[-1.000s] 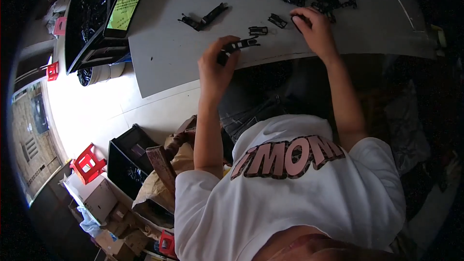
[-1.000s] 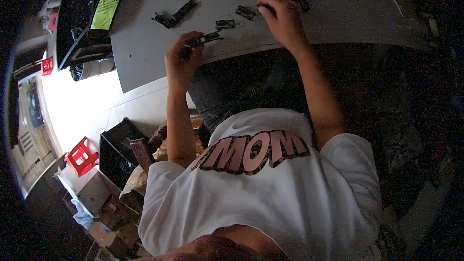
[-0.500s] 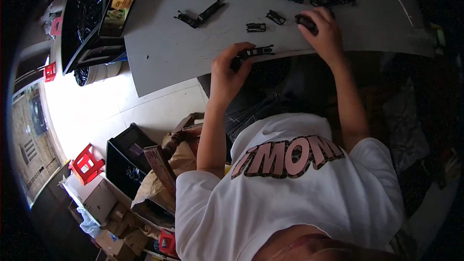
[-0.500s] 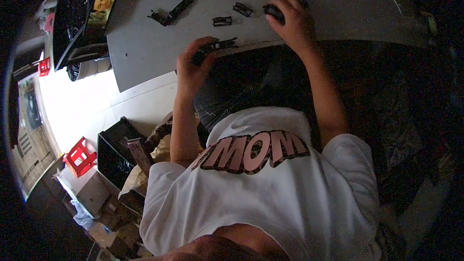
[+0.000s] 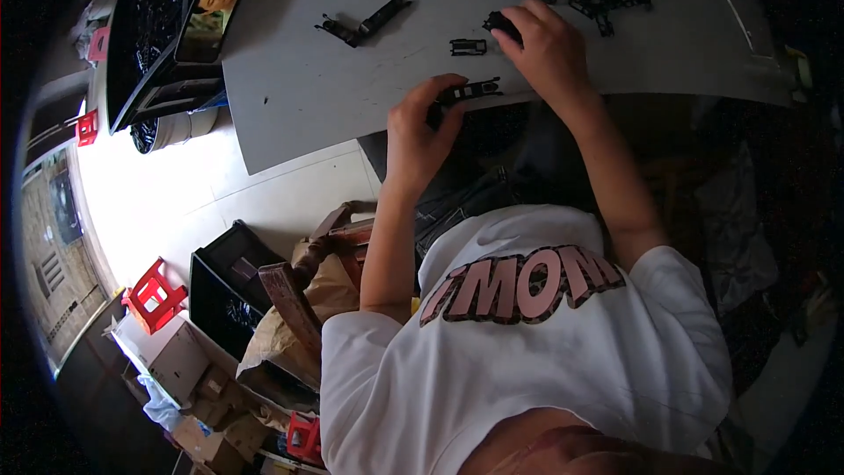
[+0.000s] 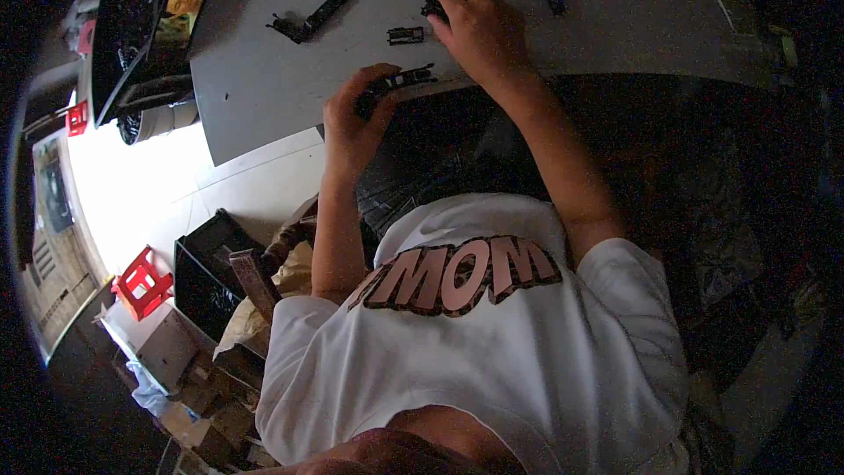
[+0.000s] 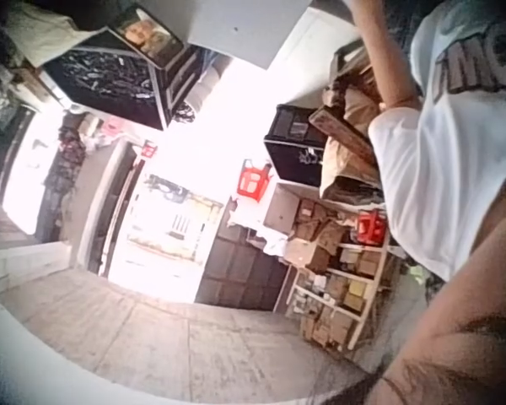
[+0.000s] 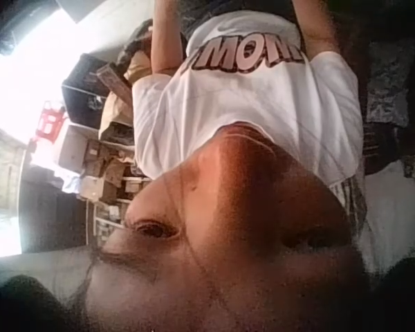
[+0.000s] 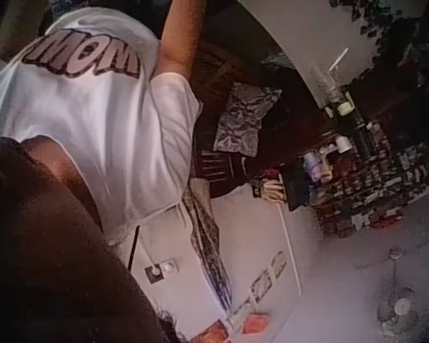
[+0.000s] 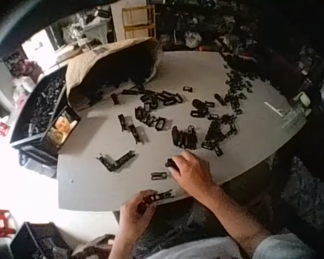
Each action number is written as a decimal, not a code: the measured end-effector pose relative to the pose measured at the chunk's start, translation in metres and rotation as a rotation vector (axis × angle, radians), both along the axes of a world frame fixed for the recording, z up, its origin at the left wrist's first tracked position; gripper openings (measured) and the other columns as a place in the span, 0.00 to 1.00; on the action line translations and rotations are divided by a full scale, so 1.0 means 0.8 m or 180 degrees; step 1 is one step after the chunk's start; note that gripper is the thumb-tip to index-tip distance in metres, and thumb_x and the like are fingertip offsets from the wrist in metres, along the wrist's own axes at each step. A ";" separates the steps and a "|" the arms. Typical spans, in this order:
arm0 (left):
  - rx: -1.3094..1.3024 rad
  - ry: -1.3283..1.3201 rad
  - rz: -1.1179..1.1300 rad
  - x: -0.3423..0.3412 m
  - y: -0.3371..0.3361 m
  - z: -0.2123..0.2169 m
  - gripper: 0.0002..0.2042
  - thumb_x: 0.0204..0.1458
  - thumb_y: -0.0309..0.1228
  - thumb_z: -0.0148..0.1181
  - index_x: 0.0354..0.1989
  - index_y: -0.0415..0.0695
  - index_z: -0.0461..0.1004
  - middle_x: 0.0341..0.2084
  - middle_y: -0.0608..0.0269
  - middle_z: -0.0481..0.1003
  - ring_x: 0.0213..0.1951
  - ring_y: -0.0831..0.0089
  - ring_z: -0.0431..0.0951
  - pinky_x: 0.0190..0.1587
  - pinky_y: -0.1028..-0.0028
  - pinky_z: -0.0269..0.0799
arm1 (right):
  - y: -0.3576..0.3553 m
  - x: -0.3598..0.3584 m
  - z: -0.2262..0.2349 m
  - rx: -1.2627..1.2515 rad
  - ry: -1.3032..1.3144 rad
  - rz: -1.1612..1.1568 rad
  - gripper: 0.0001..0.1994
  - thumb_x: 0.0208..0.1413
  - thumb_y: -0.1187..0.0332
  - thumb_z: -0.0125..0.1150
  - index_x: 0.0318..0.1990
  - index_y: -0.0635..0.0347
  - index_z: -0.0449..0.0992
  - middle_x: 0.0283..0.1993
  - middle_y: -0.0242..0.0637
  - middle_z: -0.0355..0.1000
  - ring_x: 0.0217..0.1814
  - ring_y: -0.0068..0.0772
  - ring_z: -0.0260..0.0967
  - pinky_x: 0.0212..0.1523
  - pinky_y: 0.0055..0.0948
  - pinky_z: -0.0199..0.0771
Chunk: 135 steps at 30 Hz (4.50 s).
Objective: Assembling small black plastic clips by hand on a white table.
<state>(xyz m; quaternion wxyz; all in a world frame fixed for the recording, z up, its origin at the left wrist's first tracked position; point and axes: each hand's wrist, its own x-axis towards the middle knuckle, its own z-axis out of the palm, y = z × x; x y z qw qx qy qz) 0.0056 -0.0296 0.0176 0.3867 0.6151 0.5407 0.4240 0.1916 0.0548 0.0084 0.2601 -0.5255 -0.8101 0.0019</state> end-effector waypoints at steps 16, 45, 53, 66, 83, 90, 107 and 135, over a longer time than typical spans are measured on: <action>-0.0010 0.0035 0.0066 0.000 0.001 -0.001 0.14 0.43 0.20 0.57 0.42 0.42 0.74 0.32 0.54 0.77 0.35 0.61 0.78 0.40 0.71 0.71 | 0.002 0.005 0.003 -0.0596 -0.0210 -0.0156 0.13 0.46 0.69 0.63 0.41 0.58 0.73 0.38 0.40 0.69 0.39 0.42 0.71 0.37 0.34 0.73; 0.0443 -0.0471 -0.0171 0.015 0.004 0.007 0.14 0.48 0.25 0.58 0.45 0.43 0.74 0.32 0.54 0.77 0.28 0.67 0.77 0.34 0.75 0.71 | -0.063 0.024 0.020 -0.2965 0.2037 0.1020 0.13 0.45 0.71 0.69 0.37 0.66 0.74 0.31 0.29 0.70 0.33 0.17 0.66 0.32 0.21 0.68; -0.0646 -0.1940 0.0798 0.001 -0.006 0.005 0.06 0.56 0.29 0.54 0.34 0.39 0.73 0.23 0.71 0.71 0.22 0.87 0.63 0.26 0.83 0.59 | 0.035 0.014 0.019 -0.0875 0.1091 0.0255 0.11 0.51 0.67 0.64 0.41 0.58 0.75 0.35 0.30 0.73 0.35 0.21 0.69 0.36 0.23 0.70; 0.0798 0.1698 0.1355 -0.057 0.065 -0.008 0.15 0.44 0.24 0.55 0.44 0.47 0.71 0.40 0.57 0.69 0.30 0.55 0.75 0.33 0.59 0.72 | 0.070 0.000 0.026 -0.0101 0.0460 -0.0336 0.08 0.48 0.71 0.61 0.35 0.63 0.74 0.40 0.42 0.68 0.46 0.44 0.66 0.44 0.38 0.69; 0.0469 0.1292 0.1126 -0.050 0.044 0.007 0.10 0.41 0.28 0.61 0.34 0.44 0.72 0.28 0.59 0.74 0.30 0.60 0.76 0.32 0.66 0.71 | -0.006 -0.016 0.003 -0.0437 0.0502 0.1153 0.15 0.46 0.74 0.64 0.44 0.60 0.72 0.43 0.37 0.68 0.45 0.38 0.69 0.42 0.32 0.72; 0.0226 0.0874 0.0984 -0.043 0.018 0.006 0.11 0.41 0.25 0.61 0.35 0.43 0.72 0.27 0.57 0.75 0.29 0.61 0.77 0.33 0.69 0.71 | -0.008 -0.011 -0.001 -0.0951 0.0431 0.0692 0.15 0.45 0.76 0.62 0.43 0.63 0.72 0.42 0.39 0.68 0.43 0.40 0.70 0.40 0.33 0.73; 0.0156 0.0312 0.0374 -0.010 0.013 0.014 0.14 0.42 0.23 0.63 0.41 0.42 0.75 0.29 0.56 0.78 0.30 0.70 0.80 0.35 0.73 0.73 | -0.046 -0.035 0.046 -0.0655 0.0717 0.1553 0.18 0.39 0.80 0.64 0.42 0.65 0.72 0.40 0.41 0.67 0.41 0.42 0.69 0.40 0.33 0.72; 0.0537 0.0475 -0.0130 0.014 -0.017 -0.001 0.07 0.45 0.22 0.59 0.34 0.43 0.76 0.31 0.57 0.77 0.32 0.60 0.77 0.35 0.69 0.72 | 0.131 -0.056 0.022 -0.0106 0.0544 0.0335 0.17 0.54 0.79 0.50 0.52 0.62 0.70 0.58 0.45 0.64 0.62 0.45 0.58 0.59 0.39 0.63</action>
